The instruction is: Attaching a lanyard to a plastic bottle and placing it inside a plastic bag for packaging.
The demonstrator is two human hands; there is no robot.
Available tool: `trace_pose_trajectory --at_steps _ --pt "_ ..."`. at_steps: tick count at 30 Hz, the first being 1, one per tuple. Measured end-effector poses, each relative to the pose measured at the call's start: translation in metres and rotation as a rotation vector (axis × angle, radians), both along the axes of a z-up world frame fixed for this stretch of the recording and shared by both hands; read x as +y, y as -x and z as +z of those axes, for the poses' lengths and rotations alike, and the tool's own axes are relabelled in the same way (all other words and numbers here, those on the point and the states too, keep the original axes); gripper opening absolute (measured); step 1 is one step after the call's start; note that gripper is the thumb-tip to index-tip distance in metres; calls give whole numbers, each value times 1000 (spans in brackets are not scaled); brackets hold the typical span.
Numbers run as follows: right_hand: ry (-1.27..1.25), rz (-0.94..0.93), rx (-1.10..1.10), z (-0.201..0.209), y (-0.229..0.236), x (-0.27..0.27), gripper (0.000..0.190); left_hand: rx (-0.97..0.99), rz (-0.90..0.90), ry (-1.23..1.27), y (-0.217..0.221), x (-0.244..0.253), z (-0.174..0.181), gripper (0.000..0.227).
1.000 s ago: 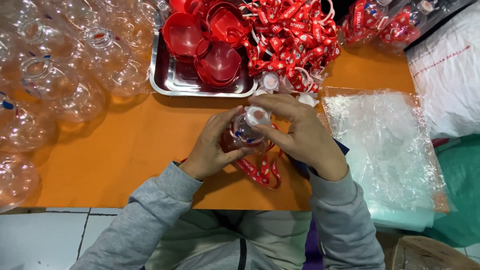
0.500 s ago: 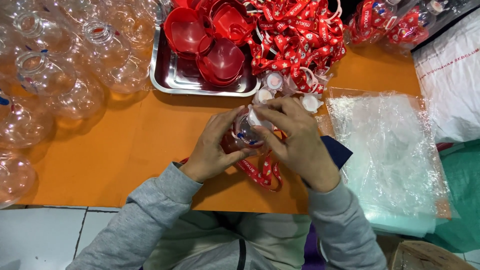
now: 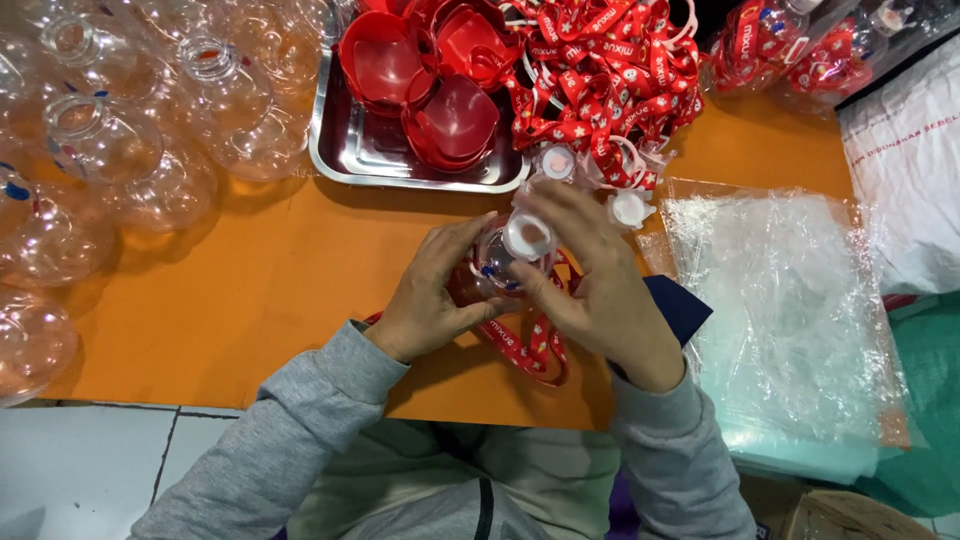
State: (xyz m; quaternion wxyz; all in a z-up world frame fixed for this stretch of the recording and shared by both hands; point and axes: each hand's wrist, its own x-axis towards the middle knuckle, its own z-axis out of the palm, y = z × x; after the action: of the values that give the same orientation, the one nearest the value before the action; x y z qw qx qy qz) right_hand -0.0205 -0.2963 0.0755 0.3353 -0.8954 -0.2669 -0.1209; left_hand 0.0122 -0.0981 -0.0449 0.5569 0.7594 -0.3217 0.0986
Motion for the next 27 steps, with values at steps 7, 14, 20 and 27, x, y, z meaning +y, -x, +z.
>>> trace_pose_trajectory --at_steps 7,14,20,27 --pt "-72 -85 -149 -13 -2 14 45 -43 1 28 3 0 -1 89" --pt "-66 -270 -161 -20 6 23 46 -3 -17 30 3 0 2 89" --pt "-345 -180 93 -10 9 22 77 -47 16 8 3 0 -1 91" --pt "-281 -289 -84 -28 6 29 68 -102 49 27 4 -2 1 90"
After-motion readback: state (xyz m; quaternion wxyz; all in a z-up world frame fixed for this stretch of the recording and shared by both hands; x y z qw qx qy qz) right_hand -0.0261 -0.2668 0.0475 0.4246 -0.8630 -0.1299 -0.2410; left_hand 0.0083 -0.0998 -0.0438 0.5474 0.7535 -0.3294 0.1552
